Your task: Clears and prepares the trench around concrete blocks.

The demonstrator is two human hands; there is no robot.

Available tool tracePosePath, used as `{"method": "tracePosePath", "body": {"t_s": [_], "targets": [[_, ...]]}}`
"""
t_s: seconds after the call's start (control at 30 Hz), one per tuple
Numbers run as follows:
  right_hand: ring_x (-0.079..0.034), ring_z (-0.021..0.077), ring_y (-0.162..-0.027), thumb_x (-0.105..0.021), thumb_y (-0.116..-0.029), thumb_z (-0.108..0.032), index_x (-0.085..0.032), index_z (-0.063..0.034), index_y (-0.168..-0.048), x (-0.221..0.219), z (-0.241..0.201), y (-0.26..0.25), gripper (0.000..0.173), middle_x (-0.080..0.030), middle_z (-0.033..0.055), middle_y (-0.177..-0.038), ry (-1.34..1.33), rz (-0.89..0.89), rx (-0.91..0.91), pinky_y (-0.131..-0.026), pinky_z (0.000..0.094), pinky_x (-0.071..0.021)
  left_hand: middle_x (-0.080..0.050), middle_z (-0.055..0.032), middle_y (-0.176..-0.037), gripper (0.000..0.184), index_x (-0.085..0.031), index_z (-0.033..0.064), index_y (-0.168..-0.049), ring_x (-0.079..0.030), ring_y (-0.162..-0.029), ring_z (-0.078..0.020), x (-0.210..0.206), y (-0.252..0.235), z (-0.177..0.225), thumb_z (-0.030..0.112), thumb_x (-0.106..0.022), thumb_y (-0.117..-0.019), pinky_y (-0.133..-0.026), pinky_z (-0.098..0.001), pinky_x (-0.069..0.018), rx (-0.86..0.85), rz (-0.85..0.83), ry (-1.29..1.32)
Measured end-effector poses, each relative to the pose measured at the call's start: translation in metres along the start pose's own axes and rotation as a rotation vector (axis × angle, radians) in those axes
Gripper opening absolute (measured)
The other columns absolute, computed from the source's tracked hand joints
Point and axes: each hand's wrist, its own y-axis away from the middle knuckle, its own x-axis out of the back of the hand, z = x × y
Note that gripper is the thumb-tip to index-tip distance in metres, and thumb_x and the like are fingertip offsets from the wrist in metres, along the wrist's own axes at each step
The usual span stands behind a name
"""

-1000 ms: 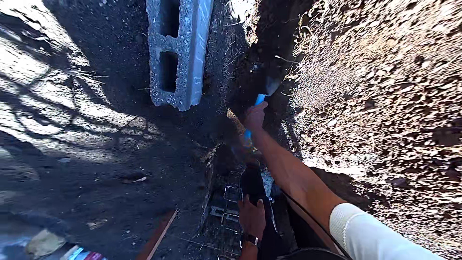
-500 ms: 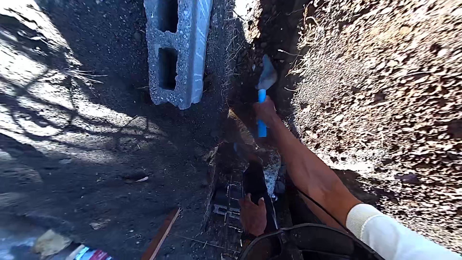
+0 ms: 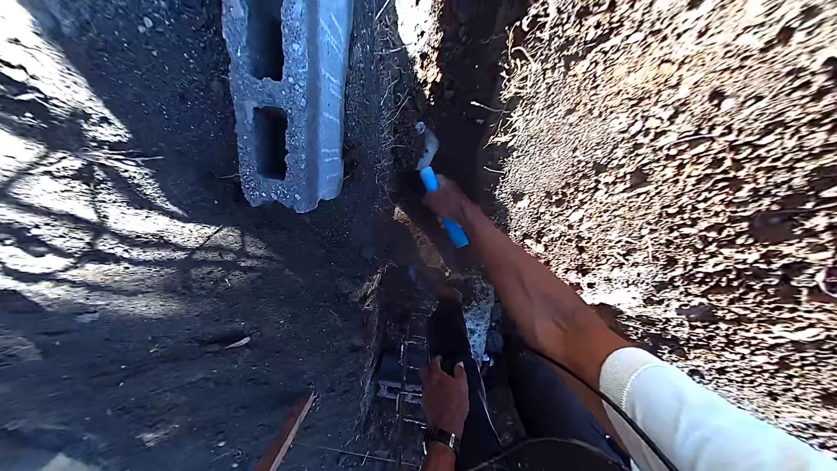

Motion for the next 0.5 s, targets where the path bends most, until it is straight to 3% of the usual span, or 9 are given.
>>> {"method": "tracePosePath", "body": {"t_s": [0.1, 0.2, 0.3, 0.37, 0.43, 0.5], "targets": [[-0.058, 0.0234, -0.055, -0.070, -0.0902, -0.024, -0.045, -0.0205, -0.147, 0.001, -0.001, 0.008, 0.062, -0.063, 0.0132, -0.087, -0.073, -0.038, 0.014, -0.047, 0.0428, -0.0530, -0.061, -0.0164, -0.138, 0.066, -0.060, 0.0234, -0.143, -0.067, -0.115, -0.0336, 0.014, 0.008, 0.008, 0.067, -0.056, -0.0935, -0.091, -0.0551, -0.0578, -0.017, -0.029, -0.005], [-0.053, 0.0180, -0.053, -0.066, -0.0965, -0.027, -0.044, -0.0198, -0.146, 0.024, -0.011, 0.042, 0.055, -0.058, 0.0081, -0.081, -0.150, -0.139, 0.052, -0.048, 0.0362, -0.0497, -0.063, -0.0208, -0.135, 0.064, -0.061, 0.0184, -0.141, -0.063, -0.121, -0.0396, 0.011, 0.009, 0.014, 0.062, -0.060, -0.0942, -0.095, -0.0603, -0.0541, -0.055, -0.023, 0.028], [-0.048, 0.0127, -0.047, -0.063, -0.0998, -0.028, -0.049, -0.0171, -0.135, 0.052, -0.032, 0.084, 0.040, -0.050, 0.0026, -0.070, -0.260, -0.280, 0.129, -0.043, 0.0300, -0.0467, -0.064, -0.0187, -0.135, 0.065, -0.061, 0.0210, -0.141, -0.062, -0.123, -0.0381, 0.009, 0.008, 0.015, 0.065, -0.059, -0.0931, -0.097, -0.0591, -0.0536, -0.028, -0.009, 0.016], [-0.045, 0.0084, -0.043, -0.064, -0.0994, -0.029, -0.053, -0.0169, -0.125, 0.092, -0.039, 0.123, 0.031, -0.046, -0.0013, -0.063, -0.376, -0.310, 0.228, -0.040, 0.0254, -0.0444, -0.062, -0.0187, -0.137, 0.064, -0.061, 0.0223, -0.142, -0.062, -0.124, -0.0377, 0.011, 0.010, 0.017, 0.065, -0.058, -0.0937, -0.097, -0.0582, -0.0537, -0.027, -0.010, -0.007], [-0.045, 0.0037, -0.042, -0.061, -0.1007, -0.029, -0.058, -0.0166, -0.119, 0.148, -0.041, 0.171, 0.022, -0.046, -0.0043, -0.059, -0.539, -0.231, 0.407, -0.039, 0.0205, -0.0426, -0.062, -0.0198, -0.136, 0.064, -0.061, 0.0223, -0.141, -0.063, -0.121, -0.0386, 0.009, 0.014, 0.021, 0.066, -0.055, -0.0949, -0.094, -0.0588, -0.0548, -0.057, 0.053, -0.011], [-0.047, 0.0062, -0.043, -0.056, -0.1022, -0.023, -0.060, -0.0144, -0.113, 0.200, -0.040, 0.212, 0.014, -0.049, -0.0028, -0.059, -0.731, -0.120, 0.581, -0.039, 0.0229, -0.0450, -0.070, -0.0189, -0.119, 0.060, -0.072, 0.0206, -0.125, -0.070, -0.103, -0.0371, -0.005, 0.021, 0.022, 0.067, -0.054, -0.0918, -0.082, -0.0579, -0.0589, -0.101, 0.308, -0.002]]}}
